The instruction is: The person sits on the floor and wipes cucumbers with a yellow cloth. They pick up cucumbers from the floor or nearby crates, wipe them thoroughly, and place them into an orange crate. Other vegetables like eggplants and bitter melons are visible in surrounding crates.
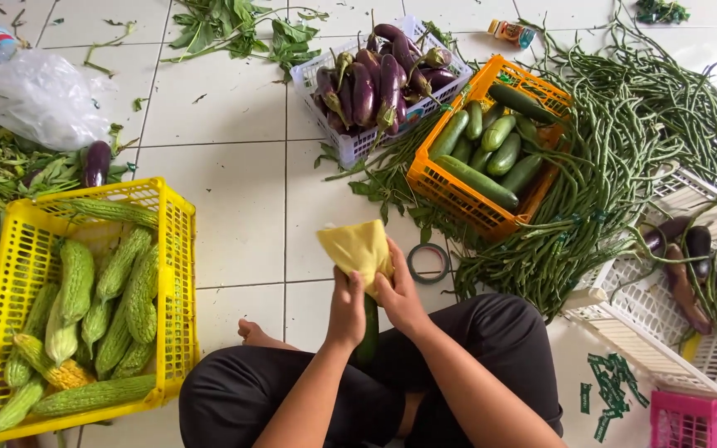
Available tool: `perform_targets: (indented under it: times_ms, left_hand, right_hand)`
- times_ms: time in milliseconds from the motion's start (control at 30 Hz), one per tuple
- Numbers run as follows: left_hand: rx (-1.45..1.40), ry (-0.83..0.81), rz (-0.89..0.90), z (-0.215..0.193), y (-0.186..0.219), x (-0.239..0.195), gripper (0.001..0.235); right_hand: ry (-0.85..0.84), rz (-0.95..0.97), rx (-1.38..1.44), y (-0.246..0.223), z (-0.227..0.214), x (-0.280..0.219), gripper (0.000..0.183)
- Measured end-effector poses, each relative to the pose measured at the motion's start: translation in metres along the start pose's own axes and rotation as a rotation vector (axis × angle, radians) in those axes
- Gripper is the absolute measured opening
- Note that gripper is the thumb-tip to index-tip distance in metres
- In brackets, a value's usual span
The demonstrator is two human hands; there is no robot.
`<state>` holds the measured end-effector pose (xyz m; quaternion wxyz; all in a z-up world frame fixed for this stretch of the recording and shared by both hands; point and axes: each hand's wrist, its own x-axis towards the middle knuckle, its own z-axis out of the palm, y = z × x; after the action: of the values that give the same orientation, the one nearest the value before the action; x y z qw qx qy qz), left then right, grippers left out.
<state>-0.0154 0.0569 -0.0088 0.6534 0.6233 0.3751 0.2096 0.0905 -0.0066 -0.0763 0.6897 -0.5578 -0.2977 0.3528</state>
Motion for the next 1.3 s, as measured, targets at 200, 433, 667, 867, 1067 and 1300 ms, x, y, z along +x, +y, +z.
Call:
perform_targets:
  times_ms: [200,433,667,867,1067,1300]
  left_hand:
    - [0.132,-0.260,0.018,0.016,-0.027,-0.015,0.086]
    - [0.005,-0.122,-0.025,0.004,0.013,-0.017,0.082]
    - [-0.021,-0.030,-0.184,-0.012,0.023,-0.014,0.086]
    - [-0.014,-0.188,-0.267,-0.002,0.056,-0.023,0.099]
    - [-0.235,0.052,-0.164,-0.009,0.011,-0.002,0.090]
    - [-0.027,0.047,-0.121,-0.012,-0.009,-0.001,0.081]
  right_hand:
    - [0.091,-0.086,-0.069,-0.025,-0.018,0.004,0.085]
    - [0.074,-0.065,-0.171,-0.034,0.021,-0.015,0.060]
    - [0.127,0.112,-0.160,-0.037,0.038,-0.014,0.059]
    - [0.284,0.036,0.024,-0.006,0.002,-0.005,0.055]
    - [0.026,0.133,-0.217,-0.032,0.033,-0.031,0.061]
    - [-0.052,0.254,-0.316,-0.069,0.051,-0.030,0.073]
